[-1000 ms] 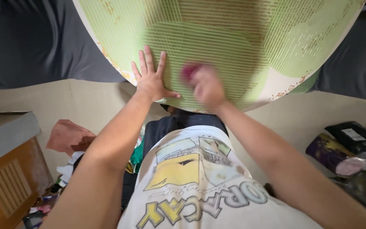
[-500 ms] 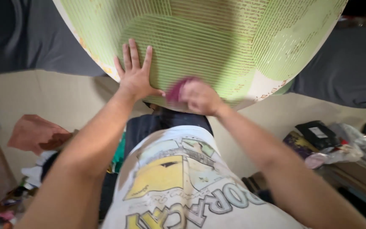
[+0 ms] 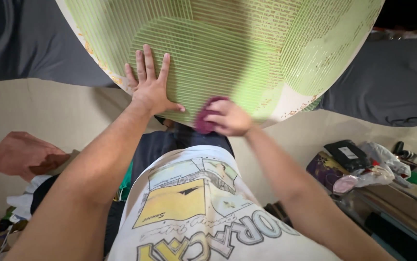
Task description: Wipe a round table surface and placemats with a cloth.
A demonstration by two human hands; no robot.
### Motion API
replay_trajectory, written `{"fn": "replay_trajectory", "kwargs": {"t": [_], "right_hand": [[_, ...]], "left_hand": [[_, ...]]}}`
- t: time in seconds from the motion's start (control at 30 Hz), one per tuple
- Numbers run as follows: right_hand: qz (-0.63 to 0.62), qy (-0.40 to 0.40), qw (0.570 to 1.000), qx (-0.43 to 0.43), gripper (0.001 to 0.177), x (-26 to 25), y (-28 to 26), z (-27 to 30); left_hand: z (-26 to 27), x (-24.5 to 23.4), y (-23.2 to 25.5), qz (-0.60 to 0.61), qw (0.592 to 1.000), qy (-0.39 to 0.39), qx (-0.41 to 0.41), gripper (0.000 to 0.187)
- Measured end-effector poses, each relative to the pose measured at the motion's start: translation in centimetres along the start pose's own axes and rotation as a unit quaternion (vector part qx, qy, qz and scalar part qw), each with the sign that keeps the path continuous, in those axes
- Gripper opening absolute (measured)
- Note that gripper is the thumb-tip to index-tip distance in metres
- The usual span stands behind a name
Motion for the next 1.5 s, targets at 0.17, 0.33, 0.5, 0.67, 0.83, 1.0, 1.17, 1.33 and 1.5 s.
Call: {"fn": "replay_trajectory", "kwargs": {"t": [0.17,0.33,0.5,0.67,0.83,1.0,1.17,1.33,1.5], "right_hand": [[0.102,0.231,0.939,0.235,0.03,-5.1,7.7,3.4],[0.273,0.444,0.794,0.314,0.049,-1.6,3.7,2.5],[0.055,0.025,0.998,0.029,0.032,-2.5,1.3,-0.6],[0.217,0.358,0.871,0.257,0.028,-7.2,7.8,1.1],[0.04,0.301,0.878,0.369,0.014,-2.0,7.2,0.5],[0.056,0.03,0.997,0.04,0.038,-5.2,5.0,0.1],[0.17,0.289,0.914,0.23,0.033,-5.8,11.1,-0.5],[0.232,0.432,0.828,0.272,0.043,-5.5,5.9,-1.7],[-0.047,0.022,0.997,0.063,0.04,-6.1,12.1,-1.6]], "left_hand": [[-0.1,-0.3,0.0,0.006,1.0,-0.016,0.0,0.164],[-0.2,-0.5,0.2,0.013,1.0,-0.006,0.003,0.164],[0.1,-0.4,0.1,0.01,1.0,0.014,0.017,0.163],[-0.1,0.0,0.2,0.001,1.0,-0.02,0.004,0.164],[-0.6,-0.2,-0.4,0.014,1.0,0.026,0.004,0.163],[0.0,-0.7,0.1,-0.003,1.0,-0.01,0.005,0.164],[0.1,-0.5,0.2,-0.005,0.999,-0.031,0.004,0.164],[0.0,-0.2,-0.2,-0.007,1.0,-0.025,-0.005,0.165],[0.1,-0.7,-0.3,0.005,1.0,0.003,0.004,0.164]]}}
Point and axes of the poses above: each hand's wrist, its own z-axis away from the middle knuckle, its own x-axis out of the palm, y = z × x, the point moved 7 cm from there along -z, towards the middle knuckle, and after that the axes turned 10 degrees about -z, right-handed, at the moved point
